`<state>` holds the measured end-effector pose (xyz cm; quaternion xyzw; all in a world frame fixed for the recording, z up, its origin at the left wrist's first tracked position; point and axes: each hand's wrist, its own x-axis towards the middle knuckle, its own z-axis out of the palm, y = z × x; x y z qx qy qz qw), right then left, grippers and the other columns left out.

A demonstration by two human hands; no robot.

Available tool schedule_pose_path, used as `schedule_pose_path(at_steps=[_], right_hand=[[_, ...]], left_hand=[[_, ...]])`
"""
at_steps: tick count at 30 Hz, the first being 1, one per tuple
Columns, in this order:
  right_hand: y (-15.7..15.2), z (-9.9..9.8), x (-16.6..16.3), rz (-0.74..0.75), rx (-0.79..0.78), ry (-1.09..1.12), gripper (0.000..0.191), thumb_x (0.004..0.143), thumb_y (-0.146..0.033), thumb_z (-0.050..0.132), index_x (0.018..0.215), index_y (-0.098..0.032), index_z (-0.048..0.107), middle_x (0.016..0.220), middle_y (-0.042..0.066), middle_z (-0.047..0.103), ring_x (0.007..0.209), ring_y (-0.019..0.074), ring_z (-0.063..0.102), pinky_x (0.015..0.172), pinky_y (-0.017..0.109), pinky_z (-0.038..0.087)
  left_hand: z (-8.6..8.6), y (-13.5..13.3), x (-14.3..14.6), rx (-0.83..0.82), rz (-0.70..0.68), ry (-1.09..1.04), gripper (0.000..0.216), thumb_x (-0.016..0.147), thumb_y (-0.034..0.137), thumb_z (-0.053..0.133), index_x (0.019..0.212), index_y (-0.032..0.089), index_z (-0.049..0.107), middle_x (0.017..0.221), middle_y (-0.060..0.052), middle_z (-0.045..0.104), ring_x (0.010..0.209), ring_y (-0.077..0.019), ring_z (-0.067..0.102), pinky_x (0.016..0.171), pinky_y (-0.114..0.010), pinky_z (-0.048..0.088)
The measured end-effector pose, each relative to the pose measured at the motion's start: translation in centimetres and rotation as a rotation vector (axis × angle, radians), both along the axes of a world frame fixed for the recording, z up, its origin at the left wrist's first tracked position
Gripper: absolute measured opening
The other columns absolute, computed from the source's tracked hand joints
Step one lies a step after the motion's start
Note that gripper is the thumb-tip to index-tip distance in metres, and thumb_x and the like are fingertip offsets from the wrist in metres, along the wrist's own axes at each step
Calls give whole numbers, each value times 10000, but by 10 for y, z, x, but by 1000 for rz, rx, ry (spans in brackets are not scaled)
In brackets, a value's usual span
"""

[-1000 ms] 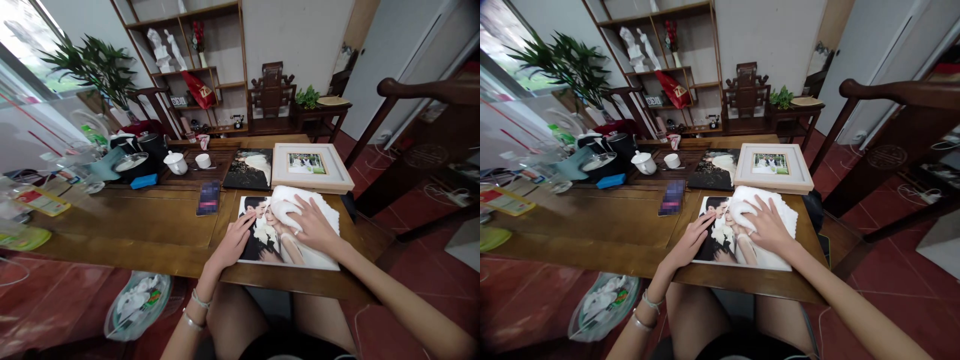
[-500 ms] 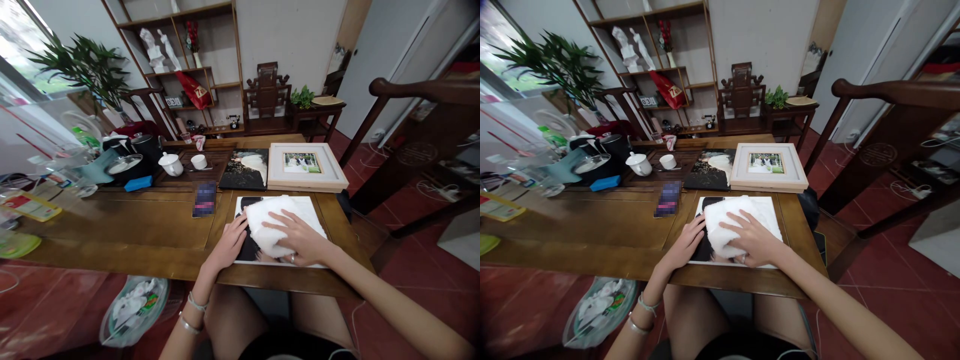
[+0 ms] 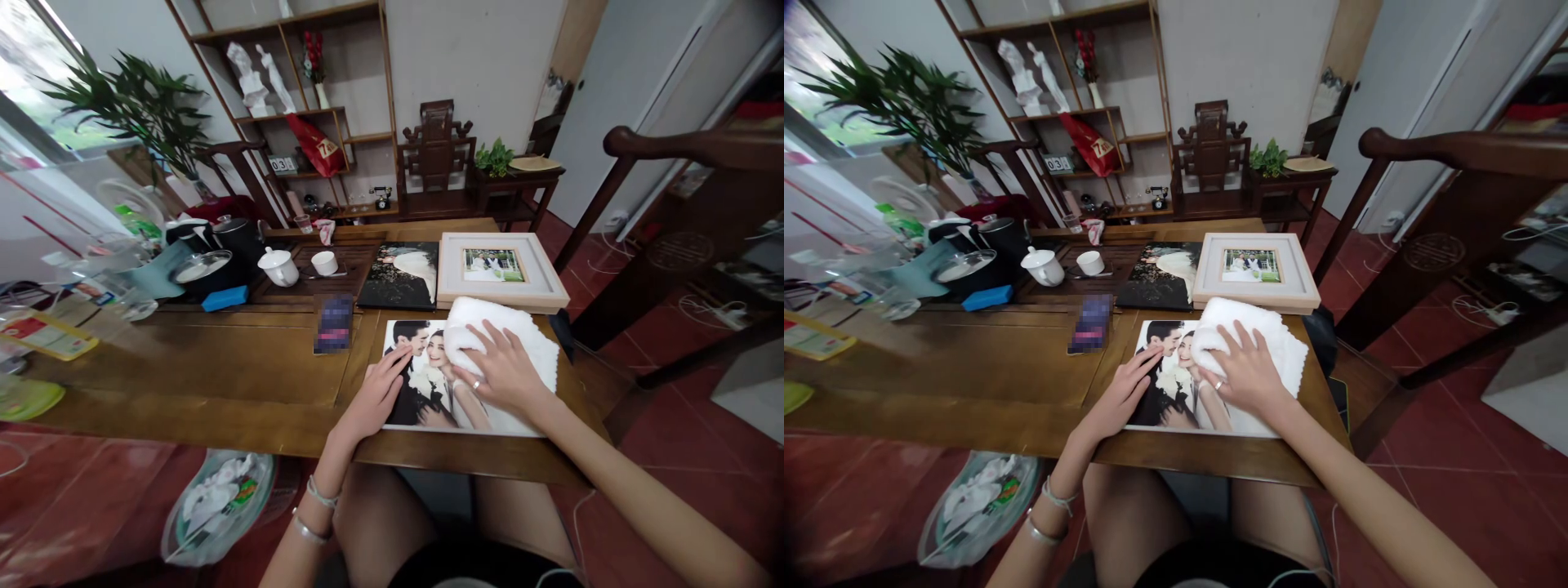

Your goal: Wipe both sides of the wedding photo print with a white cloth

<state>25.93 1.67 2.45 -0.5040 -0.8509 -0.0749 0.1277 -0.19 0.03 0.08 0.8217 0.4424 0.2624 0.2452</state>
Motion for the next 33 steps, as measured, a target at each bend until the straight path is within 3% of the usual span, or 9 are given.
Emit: schedule_pose_path(at_steps=[4,8,14,18,22,28,33], right_hand=[[-9,4,-4,253,-30,-21,381,898,-461,472,1009,-180,705,1431,170,428,1341,405,292,1027,590,260],[-15,9,-5,462,-131,-27,244,797,-367,606,923,-187,712,1465,133,391,1367,390,246,1082,570,199],[-52,10,-23,277,-249,4,278,796,-320,601,1021,-184,693,1478,179,343,1358,446,212,1036,637,216],[-78,11,-32,300,-286,12,309,769,-378,635,1037,-235,694,1491,157,319,1341,461,208,1002,661,217],[-62,16,-20,340,-280,30,314,739,-349,654,1039,-256,683,1438,113,414,1304,412,298,1015,638,213],[-11,12,4,207,-130,55,297,766,-268,598,1048,-223,680,1367,115,494,1283,379,335,1056,641,139],[-32,8,-10,279,-173,34,322,737,-283,635,1051,-244,692,1417,110,439,1300,406,302,1066,636,148]], left_hand=[[0,0,0,-13,6,12,455,989,275,270,1439,271,336,1515,-54,339,1412,-206,266,1148,-444,214],[-1,0,0,-21,23,24,454,989,285,279,1438,266,338,1518,-57,331,1413,-208,262,1144,-438,222],[1,0,0,-29,11,14,454,990,284,273,1440,265,333,1518,-59,332,1416,-206,257,1150,-443,204],[1,-1,-1,-28,11,14,453,991,289,272,1440,278,331,1517,-52,335,1417,-207,253,1149,-446,205],[0,0,-1,-26,13,18,452,992,286,270,1440,277,331,1517,-50,336,1416,-202,256,1149,-439,210],[1,0,0,-15,9,-3,451,989,283,281,1435,274,345,1506,-52,355,1410,-199,272,1150,-431,217],[1,-1,0,-15,20,10,451,989,281,279,1435,264,345,1506,-62,354,1405,-205,281,1142,-439,226]])
